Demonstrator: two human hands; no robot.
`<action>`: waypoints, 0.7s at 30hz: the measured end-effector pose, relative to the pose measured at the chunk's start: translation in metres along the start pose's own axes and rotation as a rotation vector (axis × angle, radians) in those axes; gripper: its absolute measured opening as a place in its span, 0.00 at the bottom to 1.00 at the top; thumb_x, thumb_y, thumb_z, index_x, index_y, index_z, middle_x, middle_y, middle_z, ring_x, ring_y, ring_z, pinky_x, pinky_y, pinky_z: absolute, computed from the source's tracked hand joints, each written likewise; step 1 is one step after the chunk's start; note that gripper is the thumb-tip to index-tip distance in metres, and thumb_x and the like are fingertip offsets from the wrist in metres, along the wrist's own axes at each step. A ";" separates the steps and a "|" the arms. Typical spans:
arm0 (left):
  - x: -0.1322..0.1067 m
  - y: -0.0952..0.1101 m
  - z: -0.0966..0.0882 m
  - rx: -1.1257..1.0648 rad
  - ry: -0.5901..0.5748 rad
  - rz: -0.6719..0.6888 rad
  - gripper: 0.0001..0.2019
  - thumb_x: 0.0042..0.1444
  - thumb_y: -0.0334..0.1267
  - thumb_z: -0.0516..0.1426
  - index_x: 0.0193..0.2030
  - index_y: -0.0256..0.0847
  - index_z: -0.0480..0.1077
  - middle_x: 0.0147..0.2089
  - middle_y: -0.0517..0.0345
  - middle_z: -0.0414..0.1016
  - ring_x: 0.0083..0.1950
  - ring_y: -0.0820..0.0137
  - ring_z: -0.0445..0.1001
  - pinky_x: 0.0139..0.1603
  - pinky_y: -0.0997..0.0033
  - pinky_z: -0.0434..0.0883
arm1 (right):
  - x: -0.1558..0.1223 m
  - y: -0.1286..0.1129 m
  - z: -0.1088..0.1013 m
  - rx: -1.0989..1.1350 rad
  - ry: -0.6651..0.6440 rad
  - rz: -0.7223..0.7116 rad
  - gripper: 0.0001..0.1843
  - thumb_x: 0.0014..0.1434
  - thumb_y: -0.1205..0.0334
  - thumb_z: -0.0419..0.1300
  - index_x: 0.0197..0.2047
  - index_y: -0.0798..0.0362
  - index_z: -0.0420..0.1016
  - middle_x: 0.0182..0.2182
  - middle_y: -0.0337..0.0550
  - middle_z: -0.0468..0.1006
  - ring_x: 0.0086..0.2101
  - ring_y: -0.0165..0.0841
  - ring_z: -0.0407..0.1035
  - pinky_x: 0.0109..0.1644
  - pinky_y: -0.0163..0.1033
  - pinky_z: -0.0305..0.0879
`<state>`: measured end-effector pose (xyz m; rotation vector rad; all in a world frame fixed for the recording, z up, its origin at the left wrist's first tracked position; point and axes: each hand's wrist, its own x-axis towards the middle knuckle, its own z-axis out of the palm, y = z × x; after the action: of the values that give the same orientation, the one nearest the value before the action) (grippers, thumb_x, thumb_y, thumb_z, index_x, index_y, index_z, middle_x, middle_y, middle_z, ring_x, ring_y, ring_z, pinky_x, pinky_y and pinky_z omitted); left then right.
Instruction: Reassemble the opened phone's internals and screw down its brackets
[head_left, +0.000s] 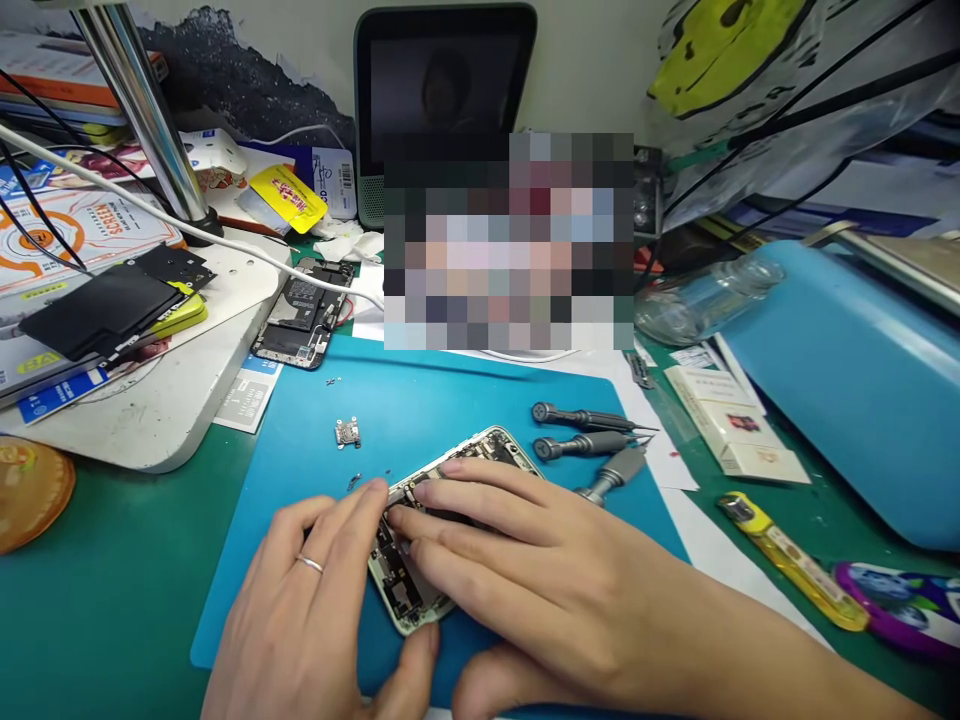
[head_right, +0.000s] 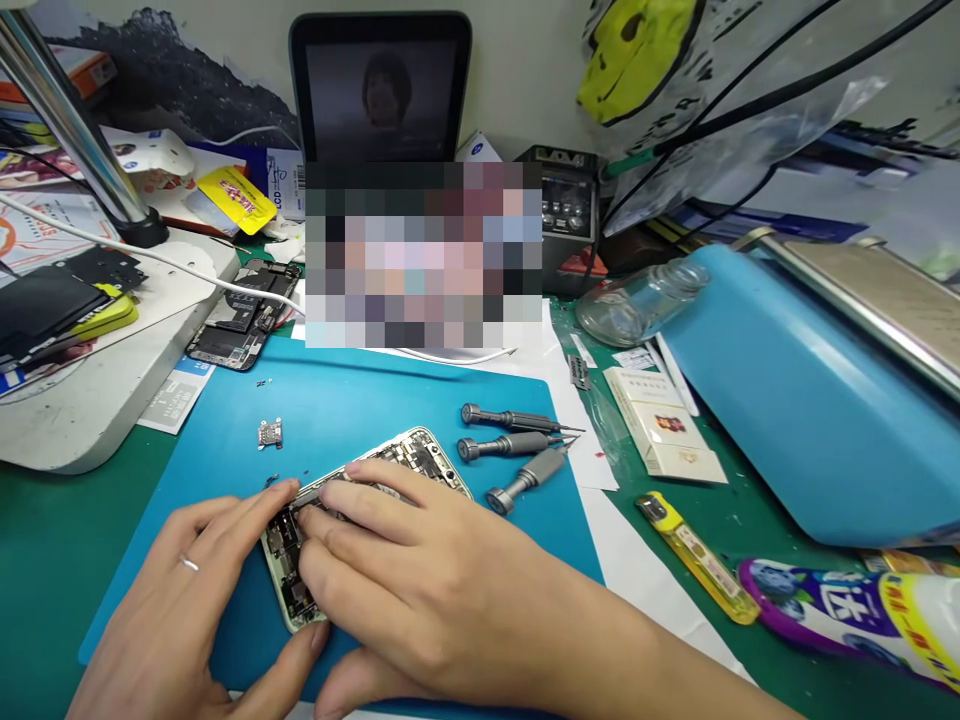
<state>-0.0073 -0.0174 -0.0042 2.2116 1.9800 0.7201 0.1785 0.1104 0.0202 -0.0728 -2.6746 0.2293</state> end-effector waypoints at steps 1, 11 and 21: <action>0.000 0.000 0.000 0.000 0.002 -0.001 0.34 0.59 0.38 0.59 0.71 0.38 0.56 0.59 0.48 0.78 0.55 0.59 0.75 0.50 0.65 0.78 | 0.000 0.000 0.000 0.000 0.003 -0.003 0.25 0.71 0.44 0.54 0.45 0.61 0.76 0.47 0.51 0.83 0.51 0.39 0.74 0.65 0.46 0.65; 0.000 0.004 0.002 0.006 0.008 -0.024 0.35 0.60 0.39 0.59 0.72 0.37 0.54 0.58 0.50 0.78 0.56 0.60 0.73 0.52 0.65 0.77 | -0.005 0.004 -0.008 -0.070 0.060 -0.039 0.25 0.70 0.44 0.57 0.51 0.61 0.72 0.49 0.53 0.83 0.54 0.40 0.74 0.66 0.47 0.66; 0.001 0.008 -0.002 0.013 -0.002 -0.101 0.38 0.66 0.44 0.56 0.78 0.41 0.43 0.59 0.49 0.78 0.58 0.56 0.73 0.49 0.60 0.78 | -0.017 0.024 -0.020 -0.185 -0.103 0.045 0.42 0.63 0.34 0.58 0.62 0.64 0.69 0.58 0.63 0.76 0.59 0.46 0.69 0.63 0.54 0.69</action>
<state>-0.0007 -0.0178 0.0009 2.0999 2.0836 0.6946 0.2027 0.1359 0.0263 -0.1840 -2.7922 -0.0018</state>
